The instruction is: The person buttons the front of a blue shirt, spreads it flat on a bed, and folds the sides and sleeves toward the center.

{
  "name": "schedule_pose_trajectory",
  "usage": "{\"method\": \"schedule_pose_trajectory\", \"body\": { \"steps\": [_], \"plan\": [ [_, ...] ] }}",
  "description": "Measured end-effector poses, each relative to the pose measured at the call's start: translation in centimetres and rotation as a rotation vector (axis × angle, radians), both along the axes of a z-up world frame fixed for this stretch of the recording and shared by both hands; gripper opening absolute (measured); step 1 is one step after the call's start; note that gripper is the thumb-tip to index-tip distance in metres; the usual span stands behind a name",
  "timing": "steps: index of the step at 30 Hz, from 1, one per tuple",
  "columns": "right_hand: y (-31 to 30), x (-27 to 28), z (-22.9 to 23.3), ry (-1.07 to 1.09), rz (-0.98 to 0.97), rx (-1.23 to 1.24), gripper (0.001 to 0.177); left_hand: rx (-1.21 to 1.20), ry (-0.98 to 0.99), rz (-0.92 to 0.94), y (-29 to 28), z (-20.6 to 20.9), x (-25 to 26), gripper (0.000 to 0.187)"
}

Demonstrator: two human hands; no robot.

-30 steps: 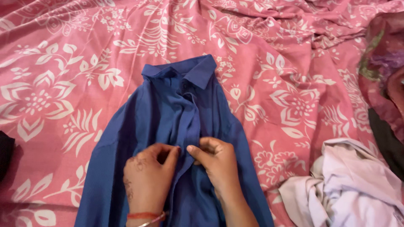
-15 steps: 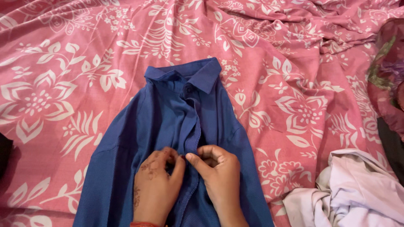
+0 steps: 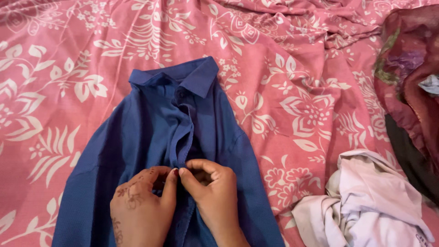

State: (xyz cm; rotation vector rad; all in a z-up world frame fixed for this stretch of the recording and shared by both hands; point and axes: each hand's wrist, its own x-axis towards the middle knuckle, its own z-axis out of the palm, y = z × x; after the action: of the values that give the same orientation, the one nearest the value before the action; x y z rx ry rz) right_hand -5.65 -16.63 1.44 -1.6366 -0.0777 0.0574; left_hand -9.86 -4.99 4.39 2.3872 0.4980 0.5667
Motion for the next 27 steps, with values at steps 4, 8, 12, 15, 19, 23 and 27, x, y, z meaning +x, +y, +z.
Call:
{"method": "schedule_pose_trajectory", "body": {
  "steps": [4, 8, 12, 15, 19, 23, 27],
  "plan": [
    [0.1, 0.1, -0.6, -0.017, 0.028, 0.091, 0.016, -0.076, -0.032, -0.058, 0.3, -0.4, 0.0, 0.016],
    [0.0, 0.1, -0.5, 0.04, 0.008, 0.155, 0.016, -0.167, -0.013, -0.077, 0.2, -0.2, 0.1, 0.017],
    [-0.3, 0.1, -0.2, 0.161, 0.041, 0.262, 0.019, -0.201, -0.059, -0.106, 0.3, -0.4, 0.2, 0.017],
    [-0.3, 0.1, 0.1, 0.192, 0.048, 0.266, 0.02, -0.239, -0.098, -0.107, 0.6, -0.7, 0.2, 0.017],
    [-0.5, 0.2, 0.3, 0.208, 0.064, 0.268, 0.02, -0.254, -0.185, -0.177, 0.9, -1.0, 0.1, 0.015],
    [-0.6, 0.3, -0.1, 0.233, 0.118, 0.292, 0.02, -0.199, -0.176, -0.105, 0.5, -0.9, 0.1, 0.014],
    [-0.7, 0.4, -0.7, 0.257, 0.12, 0.33, 0.015, -0.188, -0.015, -0.062, 0.3, -0.5, 0.1, 0.013]
  ]
}}
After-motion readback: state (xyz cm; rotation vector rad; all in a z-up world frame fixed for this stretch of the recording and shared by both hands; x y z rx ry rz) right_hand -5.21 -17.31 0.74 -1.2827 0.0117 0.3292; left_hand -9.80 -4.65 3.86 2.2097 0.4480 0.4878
